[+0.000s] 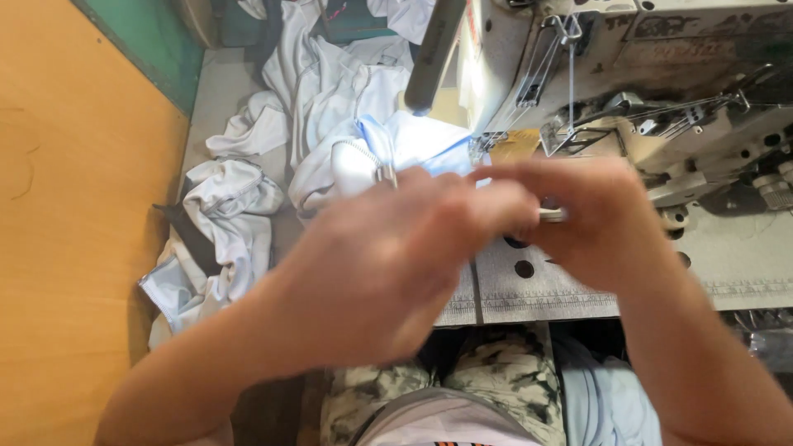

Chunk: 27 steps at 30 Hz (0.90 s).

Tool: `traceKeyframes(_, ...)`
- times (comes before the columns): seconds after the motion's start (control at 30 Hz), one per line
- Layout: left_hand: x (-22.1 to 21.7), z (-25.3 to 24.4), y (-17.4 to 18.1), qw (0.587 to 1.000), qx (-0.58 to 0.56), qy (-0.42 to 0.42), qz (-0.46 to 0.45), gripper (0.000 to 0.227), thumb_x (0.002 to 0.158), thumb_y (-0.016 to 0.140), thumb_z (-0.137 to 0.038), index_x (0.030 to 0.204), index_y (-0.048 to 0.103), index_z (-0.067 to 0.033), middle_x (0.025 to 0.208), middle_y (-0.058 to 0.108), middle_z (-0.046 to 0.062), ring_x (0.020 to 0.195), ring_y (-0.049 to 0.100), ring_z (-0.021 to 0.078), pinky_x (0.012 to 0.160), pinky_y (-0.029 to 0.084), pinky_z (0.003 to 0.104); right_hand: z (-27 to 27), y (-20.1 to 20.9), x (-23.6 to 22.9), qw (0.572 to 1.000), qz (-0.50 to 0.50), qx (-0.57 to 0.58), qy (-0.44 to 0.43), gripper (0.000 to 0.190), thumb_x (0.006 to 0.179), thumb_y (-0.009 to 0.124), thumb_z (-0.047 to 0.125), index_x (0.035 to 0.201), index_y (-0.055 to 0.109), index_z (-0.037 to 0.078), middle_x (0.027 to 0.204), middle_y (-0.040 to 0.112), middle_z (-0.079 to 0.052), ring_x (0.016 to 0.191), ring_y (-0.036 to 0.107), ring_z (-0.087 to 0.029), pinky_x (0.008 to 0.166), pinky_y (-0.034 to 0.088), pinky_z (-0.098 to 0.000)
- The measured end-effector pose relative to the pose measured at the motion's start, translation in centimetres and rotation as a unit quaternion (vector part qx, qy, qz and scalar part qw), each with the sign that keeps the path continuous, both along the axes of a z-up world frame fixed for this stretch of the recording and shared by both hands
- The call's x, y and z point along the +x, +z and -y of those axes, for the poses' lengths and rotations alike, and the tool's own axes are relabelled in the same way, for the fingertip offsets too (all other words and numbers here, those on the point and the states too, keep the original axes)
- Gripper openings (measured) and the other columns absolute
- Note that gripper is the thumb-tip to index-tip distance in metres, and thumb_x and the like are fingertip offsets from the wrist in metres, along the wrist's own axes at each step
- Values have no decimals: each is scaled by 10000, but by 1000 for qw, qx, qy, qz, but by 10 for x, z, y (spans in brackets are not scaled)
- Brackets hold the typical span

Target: The person is using an industrial overlock machine to finish the edges of light blue and white fabric pieces, frequently using thread snips to cut excess thread.

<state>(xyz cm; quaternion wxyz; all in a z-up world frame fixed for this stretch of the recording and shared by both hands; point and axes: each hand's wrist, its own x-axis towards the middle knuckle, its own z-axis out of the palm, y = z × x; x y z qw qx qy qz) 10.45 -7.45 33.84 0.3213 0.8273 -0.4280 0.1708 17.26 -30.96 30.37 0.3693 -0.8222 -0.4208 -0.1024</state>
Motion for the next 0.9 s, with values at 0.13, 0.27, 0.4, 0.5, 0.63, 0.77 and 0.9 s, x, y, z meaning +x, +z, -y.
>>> traceKeyframes(0.13, 6, -2, -19, 957, -10, -212, -197, 308, 958, 390, -20, 1252, 476, -57, 952, 623, 86, 801, 653, 224, 767, 566, 383, 15, -84, -63, 993, 117, 7, -18, 378, 826, 861, 147, 1165, 714, 65, 1145, 770, -79, 1046, 776, -181, 954, 636, -301)
traceKeyframes(0.27, 73, 8, -94, 921, 84, -125, -359, 309, 970, 541, -310, 1190, 656, -126, 1139, 741, 58, 1004, 701, 209, 878, 541, 362, 0, -144, -91, 992, -21, 119, 47, 251, 1016, 501, 123, 1026, 718, -2, 1055, 766, -127, 995, 770, -288, 950, 603, -475)
traceKeyframes(0.4, 164, 14, -201, 965, -80, 187, -162, 112, 961, 557, -186, 971, 667, -164, 1047, 728, -5, 1085, 608, 275, 996, 409, 423, 13, -193, -103, 995, 84, 60, -14, 269, 1009, 459, 67, 960, 703, -36, 1030, 741, -158, 1020, 756, -355, 989, 568, -548)
traceKeyframes(0.5, 172, 31, -196, 975, -46, 191, -106, 245, 980, 515, -164, 1160, 677, -123, 1190, 738, 77, 1085, 684, 328, 874, 477, 499, 20, -209, -105, 992, 103, 55, -36, 199, 1002, 519, 102, 978, 689, 0, 1061, 668, -166, 1055, 695, -376, 1005, 578, -585)
traceKeyframes(0.63, 171, 41, -191, 970, 93, 214, -71, 262, 977, 506, -163, 1228, 535, -93, 1251, 592, 69, 1322, 493, 355, 756, 477, 575, 27, -220, -92, 992, 100, 51, -61, 234, 970, 475, 11, 982, 708, 21, 1022, 627, -141, 1030, 659, -354, 1007, 584, -569)
traceKeyframes(0.77, 185, 36, -192, 977, 76, 201, 2, 237, 972, 498, -123, 1194, 580, -119, 1160, 595, 77, 1196, 533, 345, 758, 456, 531, 29, -219, -77, 996, 67, 43, -51, 230, 967, 503, 34, 1028, 724, 20, 1063, 631, -147, 1073, 631, -363, 1055, 524, -599)
traceKeyframes(0.9, 203, 29, -191, 983, 34, 181, -21, 136, 947, 457, -56, 1023, 569, -68, 1001, 534, 108, 851, 500, 352, 669, 406, 476, 29, -215, -57, 996, 69, 31, -52, 242, 937, 525, -35, 1093, 704, 7, 1117, 613, -159, 1106, 621, -380, 1091, 493, -634)
